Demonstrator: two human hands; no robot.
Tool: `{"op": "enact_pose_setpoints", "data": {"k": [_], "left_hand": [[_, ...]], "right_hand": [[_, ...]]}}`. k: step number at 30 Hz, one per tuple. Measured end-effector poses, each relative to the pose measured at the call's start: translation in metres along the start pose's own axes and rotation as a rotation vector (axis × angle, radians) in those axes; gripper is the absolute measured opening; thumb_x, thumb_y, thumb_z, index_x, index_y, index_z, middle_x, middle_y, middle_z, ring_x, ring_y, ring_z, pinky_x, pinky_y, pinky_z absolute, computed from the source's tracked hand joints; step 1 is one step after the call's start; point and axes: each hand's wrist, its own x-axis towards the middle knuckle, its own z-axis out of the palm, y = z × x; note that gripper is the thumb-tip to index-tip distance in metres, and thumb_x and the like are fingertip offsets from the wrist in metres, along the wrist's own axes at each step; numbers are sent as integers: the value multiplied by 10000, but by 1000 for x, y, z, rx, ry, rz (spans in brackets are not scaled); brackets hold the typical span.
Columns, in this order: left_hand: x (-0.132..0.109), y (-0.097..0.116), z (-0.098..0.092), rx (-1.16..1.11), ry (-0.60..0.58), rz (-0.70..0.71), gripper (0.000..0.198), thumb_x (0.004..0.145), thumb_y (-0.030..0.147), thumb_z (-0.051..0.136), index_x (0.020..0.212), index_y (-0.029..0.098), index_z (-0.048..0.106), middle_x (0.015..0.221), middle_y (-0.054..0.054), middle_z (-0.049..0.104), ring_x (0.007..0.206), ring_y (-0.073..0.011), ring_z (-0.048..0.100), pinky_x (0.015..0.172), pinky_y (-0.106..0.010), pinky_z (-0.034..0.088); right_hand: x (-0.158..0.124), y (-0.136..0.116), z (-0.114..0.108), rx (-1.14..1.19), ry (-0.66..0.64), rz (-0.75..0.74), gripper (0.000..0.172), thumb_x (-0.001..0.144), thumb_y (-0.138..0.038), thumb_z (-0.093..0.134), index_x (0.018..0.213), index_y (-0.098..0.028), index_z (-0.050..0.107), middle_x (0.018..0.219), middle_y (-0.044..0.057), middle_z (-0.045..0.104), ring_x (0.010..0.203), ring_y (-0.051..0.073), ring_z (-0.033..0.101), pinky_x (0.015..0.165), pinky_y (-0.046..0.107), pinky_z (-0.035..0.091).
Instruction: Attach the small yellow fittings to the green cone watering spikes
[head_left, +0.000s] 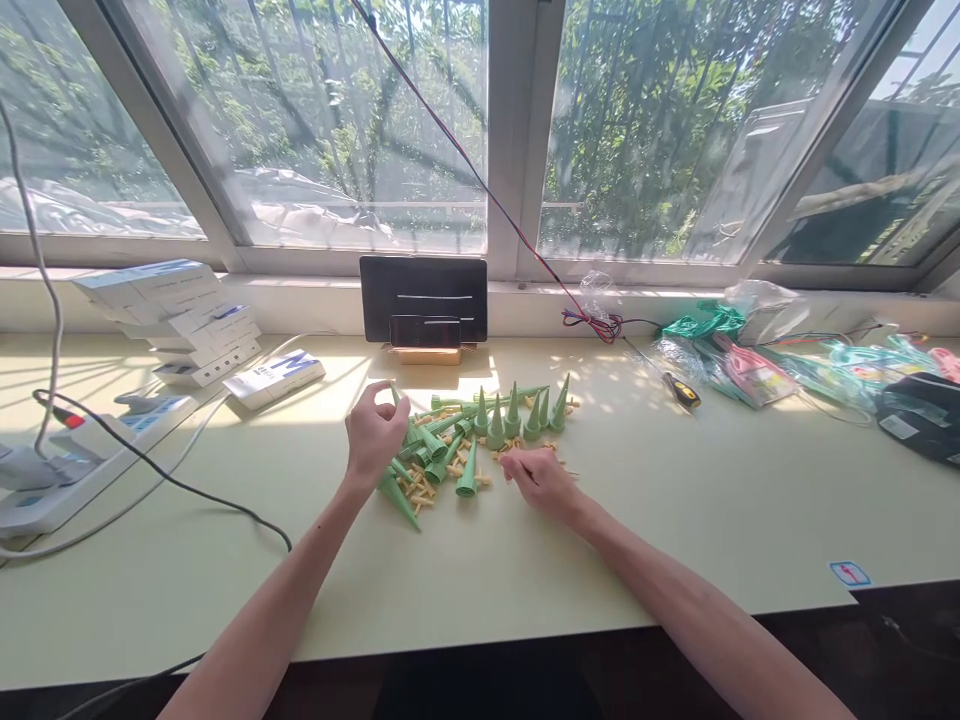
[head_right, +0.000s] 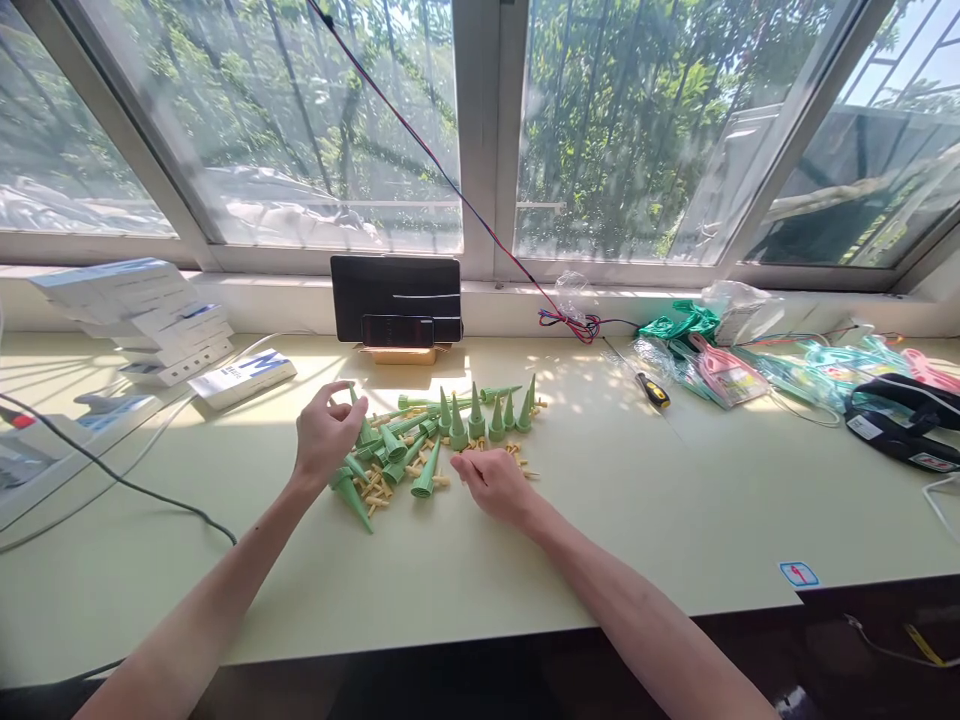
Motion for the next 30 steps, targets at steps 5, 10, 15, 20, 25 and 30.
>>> {"op": "enact_pose_setpoints", "data": {"k": [5, 10, 15, 20, 25, 30], "left_hand": [[9, -14, -3, 199, -117, 8, 359, 798, 331, 552, 1113, 175, 621, 417, 86, 473, 417, -132, 431, 591, -260, 437], [8, -17, -2, 271, -172, -9, 383, 788, 344, 533, 1105, 162, 647, 488, 37, 549, 489, -169, 517, 569, -267, 429], [5, -15, -1, 325, -164, 18, 429, 810, 340, 517, 1169, 137, 636, 590, -15, 611, 600, -208, 600, 590, -283, 444], [1, -18, 4, 382, -142, 91, 413, 842, 323, 501, 1193, 138, 617, 704, -58, 658, 654, -225, 626, 598, -297, 448], [1, -25, 8, 428, -102, 182, 322, 865, 300, 485, 1093, 138, 645, 778, -93, 675, 683, -238, 629, 643, -328, 469], [2, -27, 10, 457, -53, 242, 256, 874, 276, 459, 993, 142, 642, 801, -108, 658, 752, -256, 628, 711, -357, 490]], "right_hand": [[0, 1, 1, -1, -9, 8, 532, 1027, -468, 312, 608, -187, 479, 536, -8, 498, 490, 105, 431, 534, 232, 305], [-1, 2, 1, 4, -19, -5, 521, 1029, -454, 323, 605, -187, 466, 527, -23, 433, 489, 101, 398, 533, 232, 298], [-2, 1, 0, 9, -34, -8, 516, 1032, -442, 327, 607, -184, 466, 537, -26, 430, 493, 97, 391, 534, 228, 295], [-2, 0, -1, 10, -49, 14, 516, 1028, -456, 333, 607, -185, 457, 526, -33, 402, 489, 95, 375, 530, 229, 284], [-2, -3, -2, -20, -62, 32, 502, 1018, -458, 347, 598, -189, 406, 524, -39, 355, 493, 96, 335, 522, 242, 249], [-2, -6, -3, -43, -72, 37, 470, 1006, -438, 366, 605, -197, 325, 545, -40, 316, 507, 98, 291, 520, 252, 228]]}}
